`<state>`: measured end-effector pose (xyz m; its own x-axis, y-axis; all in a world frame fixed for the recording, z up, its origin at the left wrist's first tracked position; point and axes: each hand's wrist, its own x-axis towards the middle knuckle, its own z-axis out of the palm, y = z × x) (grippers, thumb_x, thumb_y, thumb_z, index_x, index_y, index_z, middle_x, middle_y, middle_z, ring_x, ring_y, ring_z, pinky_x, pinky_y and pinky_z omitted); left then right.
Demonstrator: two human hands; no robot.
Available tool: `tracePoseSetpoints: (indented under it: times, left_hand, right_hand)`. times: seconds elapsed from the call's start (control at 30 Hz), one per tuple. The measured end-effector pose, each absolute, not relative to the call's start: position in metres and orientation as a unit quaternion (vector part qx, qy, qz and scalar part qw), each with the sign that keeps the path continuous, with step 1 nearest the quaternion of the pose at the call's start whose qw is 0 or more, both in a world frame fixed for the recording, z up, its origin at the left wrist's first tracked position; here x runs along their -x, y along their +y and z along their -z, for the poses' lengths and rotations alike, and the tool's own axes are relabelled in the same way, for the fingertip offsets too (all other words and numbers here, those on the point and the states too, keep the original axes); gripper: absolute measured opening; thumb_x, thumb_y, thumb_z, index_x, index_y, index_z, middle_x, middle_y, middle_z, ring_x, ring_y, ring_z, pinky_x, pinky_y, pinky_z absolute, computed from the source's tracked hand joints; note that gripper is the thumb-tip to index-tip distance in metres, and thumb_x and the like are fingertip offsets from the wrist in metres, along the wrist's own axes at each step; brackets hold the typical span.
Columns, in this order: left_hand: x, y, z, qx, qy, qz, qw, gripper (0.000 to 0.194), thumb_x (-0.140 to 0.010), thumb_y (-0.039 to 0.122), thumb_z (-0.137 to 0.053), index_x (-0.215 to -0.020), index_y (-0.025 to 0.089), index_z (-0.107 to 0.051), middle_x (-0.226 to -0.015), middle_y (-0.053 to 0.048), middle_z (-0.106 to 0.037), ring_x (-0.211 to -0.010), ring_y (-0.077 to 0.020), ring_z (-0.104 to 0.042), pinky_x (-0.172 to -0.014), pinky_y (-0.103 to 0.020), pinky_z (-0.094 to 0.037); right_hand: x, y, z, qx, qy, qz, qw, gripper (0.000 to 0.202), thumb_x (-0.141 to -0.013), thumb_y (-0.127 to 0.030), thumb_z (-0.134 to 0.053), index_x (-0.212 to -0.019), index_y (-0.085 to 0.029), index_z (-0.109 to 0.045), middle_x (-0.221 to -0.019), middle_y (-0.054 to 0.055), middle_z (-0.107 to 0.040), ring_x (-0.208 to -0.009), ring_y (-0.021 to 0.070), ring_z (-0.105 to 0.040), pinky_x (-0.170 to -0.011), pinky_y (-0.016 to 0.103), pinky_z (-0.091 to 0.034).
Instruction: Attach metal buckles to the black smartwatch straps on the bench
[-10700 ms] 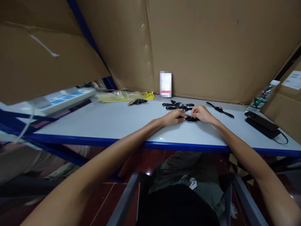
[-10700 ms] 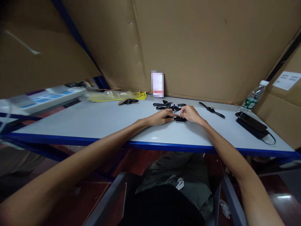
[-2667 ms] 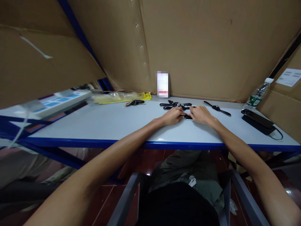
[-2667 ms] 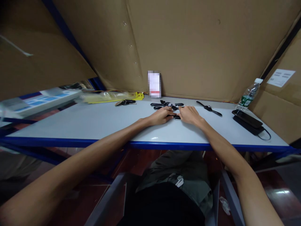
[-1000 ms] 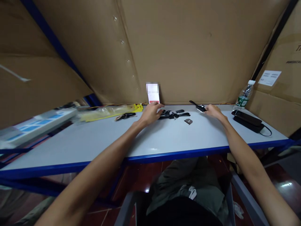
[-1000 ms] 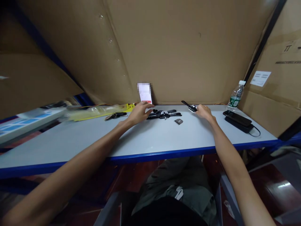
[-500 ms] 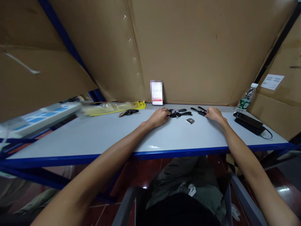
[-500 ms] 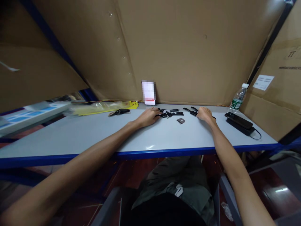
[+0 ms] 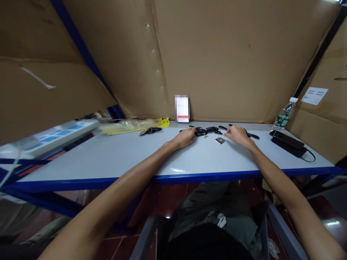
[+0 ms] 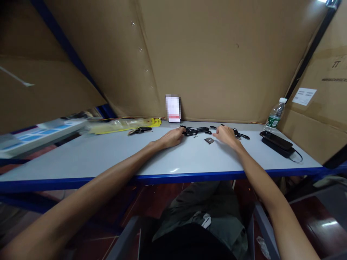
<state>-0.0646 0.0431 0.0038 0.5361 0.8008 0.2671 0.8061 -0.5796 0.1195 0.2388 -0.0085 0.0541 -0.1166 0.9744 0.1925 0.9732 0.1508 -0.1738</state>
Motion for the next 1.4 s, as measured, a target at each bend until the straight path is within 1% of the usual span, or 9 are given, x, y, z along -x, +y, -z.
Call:
tracePoseSetpoints:
  times: [0.1,0.27,0.37,0.47,0.63,0.77,0.93,1.1,1.4]
  left_hand:
    - [0.069,0.043,-0.006,0.873,-0.456,0.173,0.005,0.037,-0.084,0.015,-0.051,-0.120,0.014,-0.057,-0.113,-0.018,-0.069,-0.102,-0.0308,-0.066,-0.090,-0.042,-0.051]
    - [0.077,0.046,-0.010,0.858,-0.469,0.209,-0.014,0.033,-0.088,0.018,-0.048,-0.119,0.017,-0.057,-0.114,-0.016,-0.069,-0.103,-0.0305,-0.065,-0.089,-0.042,-0.050]
    - [0.079,0.047,-0.015,0.861,-0.460,0.215,-0.035,0.031,-0.087,0.022,-0.049,-0.116,0.020,-0.059,-0.112,-0.012,-0.071,-0.102,-0.0295,-0.064,-0.089,-0.040,-0.049]
    - [0.076,0.042,-0.022,0.878,-0.420,0.218,-0.077,0.029,-0.084,0.024,-0.049,-0.110,0.020,-0.062,-0.108,-0.009,-0.071,-0.099,-0.0278,-0.064,-0.087,-0.038,-0.049]
    - [0.059,0.018,-0.032,0.913,-0.336,0.175,-0.154,0.024,-0.082,0.025,-0.048,-0.100,0.018,-0.062,-0.087,-0.005,-0.065,-0.081,-0.0215,-0.060,-0.076,-0.033,-0.046]
    - [0.042,0.000,-0.030,0.926,-0.299,0.149,-0.177,0.019,-0.082,0.027,-0.053,-0.097,0.019,-0.062,-0.084,-0.003,-0.065,-0.076,-0.0193,-0.057,-0.073,-0.032,-0.044]
    - [0.032,-0.006,-0.022,0.925,-0.300,0.159,-0.169,0.022,-0.085,0.027,-0.054,-0.104,0.020,-0.063,-0.090,-0.006,-0.070,-0.079,-0.0202,-0.060,-0.074,-0.035,-0.046]
    - [0.031,-0.006,-0.019,0.928,-0.297,0.162,-0.153,0.020,-0.088,0.026,-0.054,-0.105,0.020,-0.062,-0.097,-0.008,-0.072,-0.085,-0.0218,-0.065,-0.079,-0.036,-0.049]
    - [0.027,-0.008,-0.019,0.935,-0.284,0.178,-0.113,0.016,-0.086,0.023,-0.052,-0.098,0.019,-0.061,-0.096,-0.009,-0.069,-0.085,-0.0217,-0.062,-0.079,-0.037,-0.048]
  right_hand:
    - [-0.226,-0.014,-0.049,0.624,-0.775,-0.025,0.101,0.034,-0.088,-0.052,-0.073,-0.086,-0.018,-0.078,-0.096,0.016,-0.075,-0.092,0.0290,-0.067,-0.071,0.034,-0.042]
    - [-0.221,-0.015,-0.045,0.612,-0.781,-0.046,0.115,0.029,-0.082,-0.048,-0.078,-0.087,-0.019,-0.078,-0.093,0.011,-0.075,-0.088,0.0258,-0.066,-0.067,0.032,-0.039]
    - [-0.223,-0.008,-0.044,0.607,-0.780,-0.086,0.125,0.026,-0.077,-0.043,-0.082,-0.082,-0.018,-0.076,-0.085,0.008,-0.074,-0.081,0.0221,-0.065,-0.064,0.030,-0.038]
    - [-0.229,0.002,-0.043,0.621,-0.752,-0.174,0.136,0.021,-0.071,-0.030,-0.086,-0.082,-0.018,-0.072,-0.068,0.001,-0.067,-0.067,0.0173,-0.062,-0.058,0.027,-0.039]
    - [-0.247,0.012,-0.050,0.679,-0.637,-0.245,0.269,0.027,-0.073,-0.007,-0.077,-0.094,-0.017,-0.065,-0.059,-0.003,-0.062,-0.053,0.0141,-0.059,-0.052,0.025,-0.043]
    - [-0.248,0.003,-0.058,0.586,-0.623,-0.370,0.362,0.019,-0.076,-0.009,-0.074,-0.087,-0.017,-0.061,-0.067,0.002,-0.068,-0.060,0.0140,-0.063,-0.059,0.026,-0.051]
    - [-0.222,-0.011,-0.052,0.497,-0.659,-0.474,0.307,0.011,-0.075,-0.020,-0.077,-0.075,-0.017,-0.067,-0.068,0.003,-0.068,-0.063,0.0142,-0.062,-0.067,0.029,-0.054]
    - [-0.207,-0.015,-0.044,0.503,-0.689,-0.452,0.260,0.012,-0.073,-0.021,-0.075,-0.064,-0.019,-0.069,-0.058,0.000,-0.060,-0.060,0.0134,-0.056,-0.063,0.028,-0.049]
    - [-0.205,-0.016,-0.043,0.493,-0.723,-0.417,0.244,0.007,-0.073,-0.021,-0.069,-0.067,-0.018,-0.071,-0.062,-0.001,-0.063,-0.061,0.0121,-0.054,-0.057,0.025,-0.043]
